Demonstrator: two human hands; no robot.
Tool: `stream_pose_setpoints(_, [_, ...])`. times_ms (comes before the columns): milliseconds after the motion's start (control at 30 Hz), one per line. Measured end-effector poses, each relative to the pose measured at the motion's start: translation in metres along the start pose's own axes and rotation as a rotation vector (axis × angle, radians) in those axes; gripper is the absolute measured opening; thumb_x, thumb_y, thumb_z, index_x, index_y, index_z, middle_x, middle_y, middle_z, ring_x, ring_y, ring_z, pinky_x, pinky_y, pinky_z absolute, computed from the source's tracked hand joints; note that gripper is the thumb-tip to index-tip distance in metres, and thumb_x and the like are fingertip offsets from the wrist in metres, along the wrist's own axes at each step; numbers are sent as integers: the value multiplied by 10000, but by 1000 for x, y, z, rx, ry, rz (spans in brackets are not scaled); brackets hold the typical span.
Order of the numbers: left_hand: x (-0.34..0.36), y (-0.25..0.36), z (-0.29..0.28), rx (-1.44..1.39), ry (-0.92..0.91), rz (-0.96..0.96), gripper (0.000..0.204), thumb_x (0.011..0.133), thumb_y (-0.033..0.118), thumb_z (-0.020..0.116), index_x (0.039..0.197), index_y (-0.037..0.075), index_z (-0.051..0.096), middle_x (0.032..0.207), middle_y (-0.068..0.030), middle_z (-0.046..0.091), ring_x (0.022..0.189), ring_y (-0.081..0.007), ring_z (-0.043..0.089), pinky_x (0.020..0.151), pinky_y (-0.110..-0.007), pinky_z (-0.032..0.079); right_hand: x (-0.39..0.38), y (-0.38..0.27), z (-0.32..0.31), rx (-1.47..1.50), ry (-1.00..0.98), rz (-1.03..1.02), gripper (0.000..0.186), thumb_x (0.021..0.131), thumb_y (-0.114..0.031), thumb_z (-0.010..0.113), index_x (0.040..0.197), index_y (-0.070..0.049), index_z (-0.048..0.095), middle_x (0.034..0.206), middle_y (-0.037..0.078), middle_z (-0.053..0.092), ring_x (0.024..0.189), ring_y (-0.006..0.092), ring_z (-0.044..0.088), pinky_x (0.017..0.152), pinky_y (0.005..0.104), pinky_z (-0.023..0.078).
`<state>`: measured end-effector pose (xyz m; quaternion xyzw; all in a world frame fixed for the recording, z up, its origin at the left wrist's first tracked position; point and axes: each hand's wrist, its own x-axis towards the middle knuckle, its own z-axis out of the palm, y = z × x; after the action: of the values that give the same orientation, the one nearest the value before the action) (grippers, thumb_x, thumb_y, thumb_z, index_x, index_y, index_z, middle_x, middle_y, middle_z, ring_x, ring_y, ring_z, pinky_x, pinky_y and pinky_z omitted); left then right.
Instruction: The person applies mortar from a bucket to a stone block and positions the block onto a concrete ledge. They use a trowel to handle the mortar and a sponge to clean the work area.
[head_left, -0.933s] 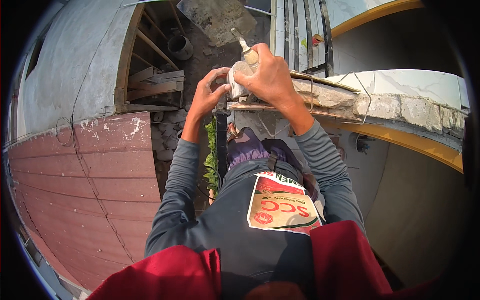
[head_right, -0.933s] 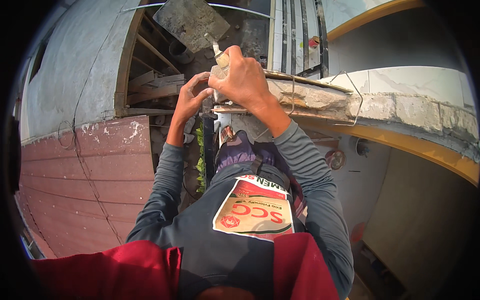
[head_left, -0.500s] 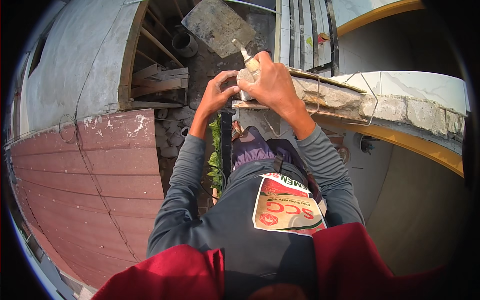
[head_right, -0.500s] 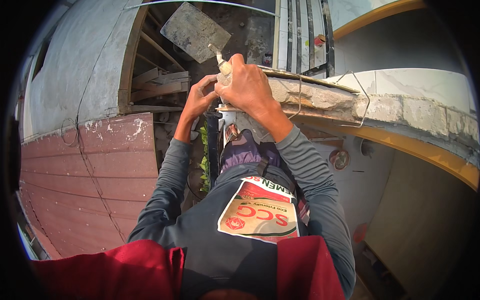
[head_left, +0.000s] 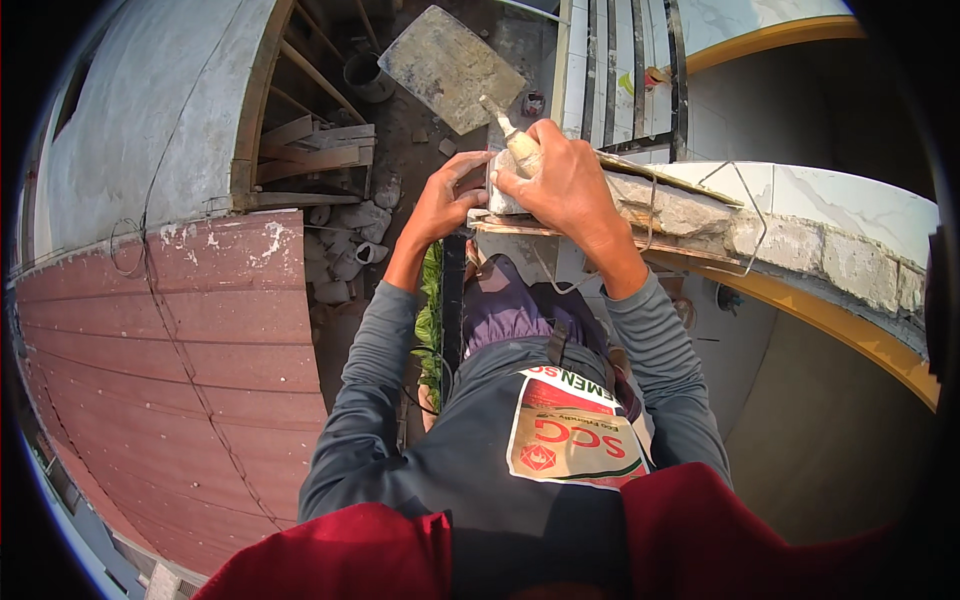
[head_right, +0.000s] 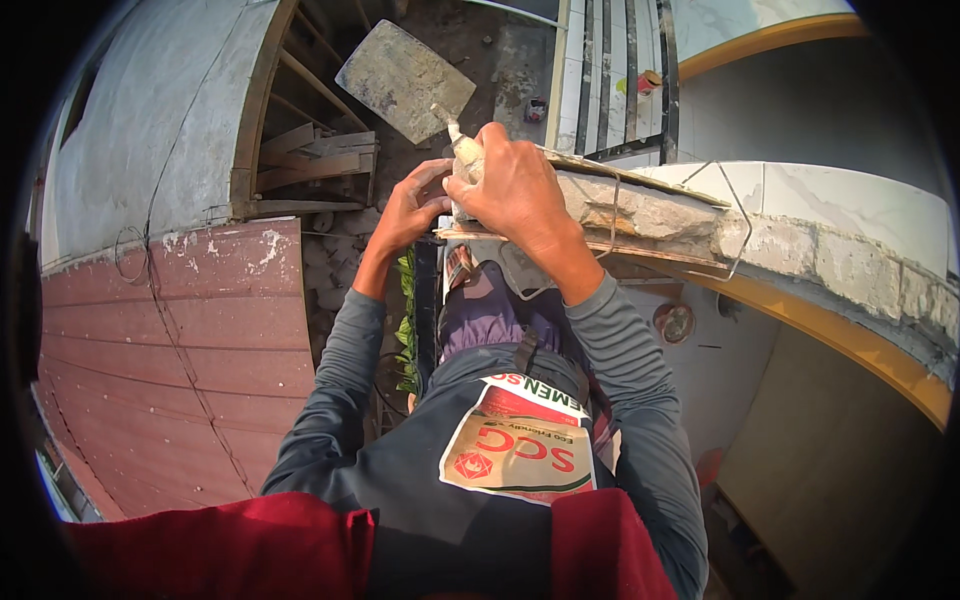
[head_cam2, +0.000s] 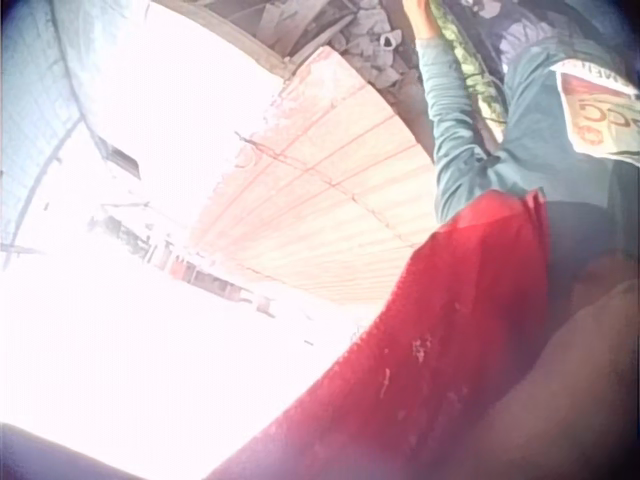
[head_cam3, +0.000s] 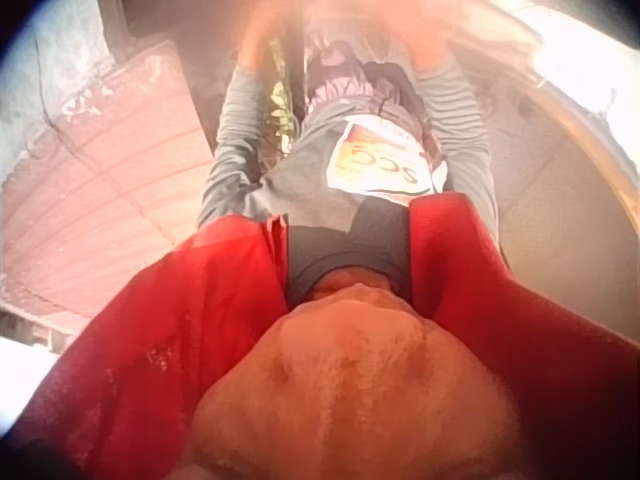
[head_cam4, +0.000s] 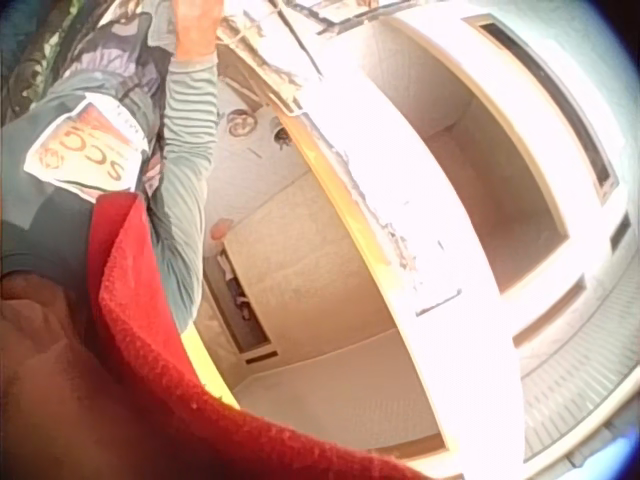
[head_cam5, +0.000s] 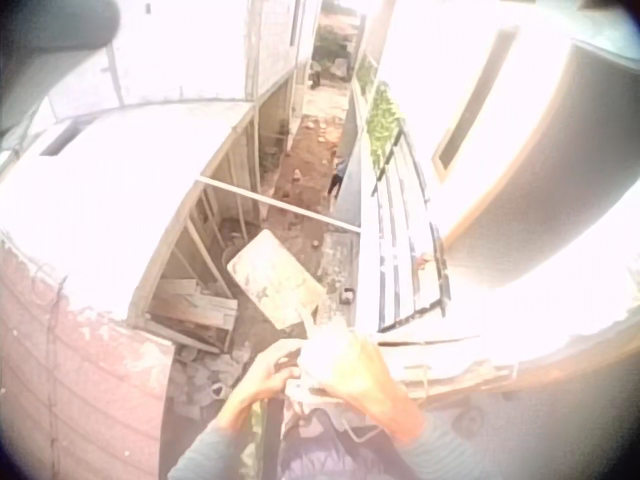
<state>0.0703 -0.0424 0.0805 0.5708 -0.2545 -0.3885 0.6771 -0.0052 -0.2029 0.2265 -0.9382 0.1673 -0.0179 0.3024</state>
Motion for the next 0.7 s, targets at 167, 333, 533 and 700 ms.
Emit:
stream_pose_setpoints(167, [2,-9,-5,-6,14,15,592,816,-192,558,1378,-7,561,1384,-86,524,1252,-224,572,1101,-348,465,2,0,-1,31,-17,7,475,758,-292,789,983,78,594,755,283,676,738,435,708,685,477,558])
stream_pose_setpoints(333, [10,-12,-9,-6,-17,-17,536,835,-205,528,1322,3,613,1293,-88,583,1202,-198,595,1032,-305,484,2,2,0,81,-8,43,484,757,-285,816,1009,69,602,784,261,692,750,411,716,681,460,557])
stream_pose_setpoints(533, [9,-2,-9,45,3,6,461,846,-194,556,1252,4,649,1249,-71,608,1193,-200,602,1025,-309,497,-1,-2,-2,80,-22,35,497,744,-262,803,1048,75,600,806,256,703,767,401,723,701,440,563])
stream_pose_setpoints(700, [9,10,-16,23,-1,60,412,862,-151,575,1233,7,660,1256,-66,614,1202,-192,594,1052,-338,478,2,-12,-5,99,13,19,492,717,-249,798,1041,68,605,818,253,707,777,382,731,709,419,569])
